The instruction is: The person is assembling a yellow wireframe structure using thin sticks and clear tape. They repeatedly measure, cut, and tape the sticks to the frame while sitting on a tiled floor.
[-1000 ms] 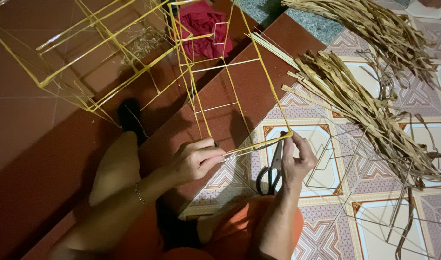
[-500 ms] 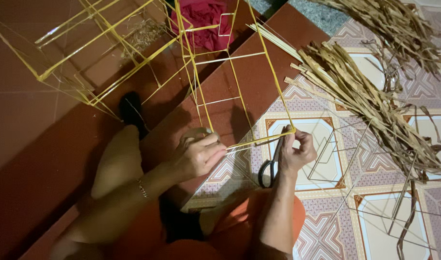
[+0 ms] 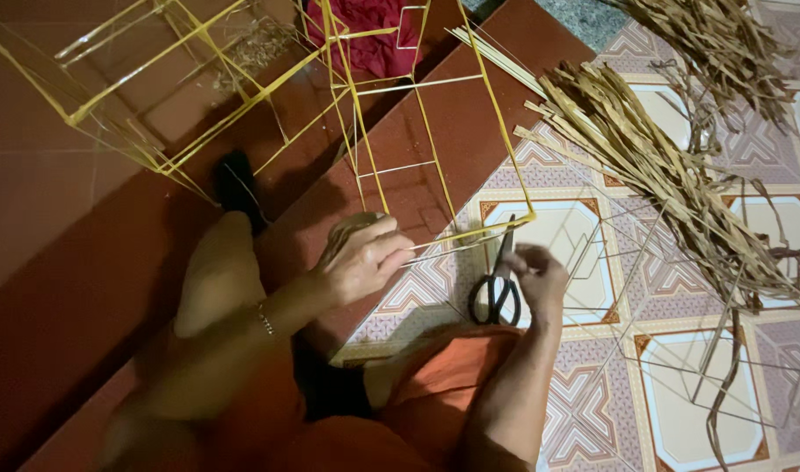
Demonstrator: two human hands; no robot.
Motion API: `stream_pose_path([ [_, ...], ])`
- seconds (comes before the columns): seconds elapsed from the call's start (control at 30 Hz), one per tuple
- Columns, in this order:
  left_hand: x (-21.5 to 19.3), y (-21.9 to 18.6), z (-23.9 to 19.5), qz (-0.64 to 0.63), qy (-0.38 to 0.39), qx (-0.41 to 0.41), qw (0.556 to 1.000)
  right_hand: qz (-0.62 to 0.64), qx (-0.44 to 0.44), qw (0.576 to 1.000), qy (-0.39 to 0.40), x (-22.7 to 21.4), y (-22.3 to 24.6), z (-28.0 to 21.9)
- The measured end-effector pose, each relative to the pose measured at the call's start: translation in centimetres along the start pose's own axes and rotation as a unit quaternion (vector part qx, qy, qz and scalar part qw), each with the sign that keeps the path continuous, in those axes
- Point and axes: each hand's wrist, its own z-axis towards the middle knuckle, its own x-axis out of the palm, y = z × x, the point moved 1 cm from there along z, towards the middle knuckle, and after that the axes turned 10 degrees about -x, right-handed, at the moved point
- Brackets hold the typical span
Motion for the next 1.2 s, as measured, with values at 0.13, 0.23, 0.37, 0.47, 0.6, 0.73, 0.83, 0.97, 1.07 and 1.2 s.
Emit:
stream_pose_path([
  [0.13, 0.8, 0.6, 0.2, 0.021, 0.013, 0.011, 1.000, -0.108, 0.116, 0.969, 0.189, 2.1, -6.2, -1.3],
  [0.23, 1.3, 1.0, 0.1, 0.089, 0.045, 0.008, 0.995, -0.272, 0.114, 0.930, 0.221, 4.2, -8.1, -1.2],
  [0.37, 1.4, 1.2, 0.6, 0.072, 0.109, -0.107, 0.986, -0.361, 0.148, 0.899, 0.201, 5.7, -8.3, -1.3],
  [0.47, 0.8, 2.0, -0.1, -0.078, 0.074, -0.102, 0.989, -0.378, 0.146, 0.896, 0.181, 6.2, -9.0, -1.6],
  [0.6, 0.8, 3.5, -1.4, -0.198, 0.118, -0.206, 0.951, -0.387, 0.119, 0.902, 0.149, 6.3, -10.3, -1.5],
  [0.73, 1.3, 4.6, -1.5, -0.257, 0.057, -0.207, 0.942, -0.311, 0.152, 0.933, 0.097, 6.0, -10.9, -1.1],
  [0.83, 1.9, 5.1, -1.5, -0.223, 0.066, -0.261, 0.937, -0.133, 0.175, 0.976, 0.004, 5.3, -10.9, -1.5],
  [0.97, 2.2, 4.9, -0.5, -0.205, 0.094, -0.311, 0.923, 0.270, 0.211, 0.938, -0.059, 3.9, -10.2, -2.8],
  [1.07, 1.7, 4.8, 0.3, -0.223, 0.131, -0.362, 0.896, 0.487, 0.113, 0.855, -0.135, 2.7, -7.9, -5.0],
  [1.2, 0.4, 3.9, 1.0, -0.123, 0.074, -0.256, 0.956, 0.517, -0.017, 0.849, -0.111, 1.8, -3.2, -11.2],
])
